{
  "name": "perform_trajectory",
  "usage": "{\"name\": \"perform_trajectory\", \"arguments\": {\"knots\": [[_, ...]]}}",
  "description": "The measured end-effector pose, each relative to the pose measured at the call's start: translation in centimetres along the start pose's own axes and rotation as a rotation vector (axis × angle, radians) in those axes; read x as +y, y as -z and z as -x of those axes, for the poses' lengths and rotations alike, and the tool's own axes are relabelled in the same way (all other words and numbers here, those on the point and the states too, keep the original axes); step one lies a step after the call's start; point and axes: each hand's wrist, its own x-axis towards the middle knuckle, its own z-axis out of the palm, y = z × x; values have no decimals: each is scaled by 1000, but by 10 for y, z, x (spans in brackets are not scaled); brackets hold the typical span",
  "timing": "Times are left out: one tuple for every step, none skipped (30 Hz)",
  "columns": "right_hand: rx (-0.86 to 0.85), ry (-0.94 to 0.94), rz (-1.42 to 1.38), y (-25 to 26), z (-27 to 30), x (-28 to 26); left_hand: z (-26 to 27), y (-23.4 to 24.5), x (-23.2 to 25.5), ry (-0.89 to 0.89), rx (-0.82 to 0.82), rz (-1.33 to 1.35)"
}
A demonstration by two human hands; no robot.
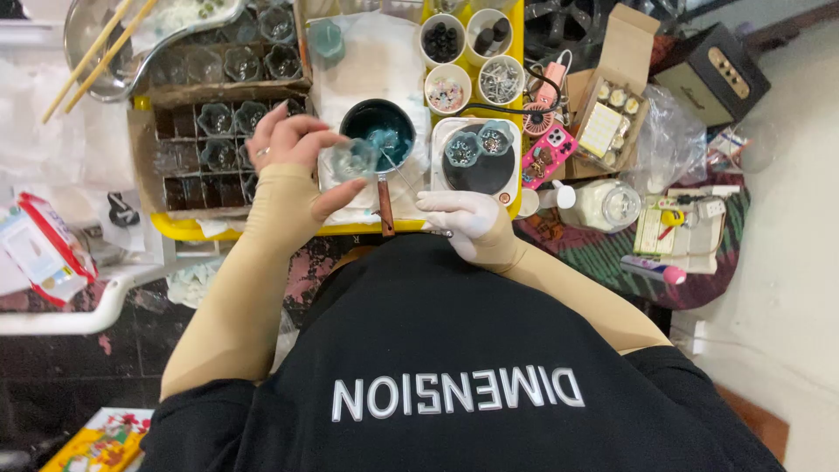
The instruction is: Pouring melted blue wax into a decorative mold and adding embellishments.
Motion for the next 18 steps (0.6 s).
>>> {"name": "perform_trajectory", "arguments": {"knots": [[15, -7, 10, -2, -2, -2, -13, -1, 9, -14, -12, 2], [23, 34, 41, -3, -3, -4, -25, -1, 17, -69, -49, 7], [31, 73, 75, -5, -4, -6, -37, -3, 27, -125, -87, 13], [46, 65, 87, -7, -2, -6, -49, -11, 34, -141, -100, 16], [-17, 20, 150, -9, 1, -6, -60, -20, 42, -218, -116, -83], [-80, -26, 211, -12, 4, -6, -70, -29, 50, -297, -130, -180], [-65, -39, 221, -18, 7, -4, -79, -40, 54, -314, -143, -176], [-49, -47, 267, -24, 11, -2, -87, -51, 59, -382, -186, -134], [-33, -55, 316, -29, 15, 1, -96, -62, 65, -452, -228, -93], [-18, -66, 328, -31, 15, -2, -102, -74, 67, -470, -240, -88], [-2, -77, 305, -33, 15, -4, -108, -86, 69, -551, -292, -96], [14, -86, 283, -34, 15, -6, -114, -98, 72, -631, -344, -104], [26, -98, 295, -33, 15, -9, -118, -110, 69, -648, -354, -96], [45, -67, 276, -31, 15, -11, -122, -123, 66, -700, -398, -100], [61, -33, 256, -30, 14, -13, -125, -135, 64, -751, -440, -105], [72, -42, 267, -29, 14, -16, -128, -140, 62, -766, -447, -99], [83, -66, 253, -29, 14, -18, -130, -146, 61, -783, -501, -120], [95, -90, 238, -29, 13, -21, -132, -151, 59, -801, -555, -142]]}}
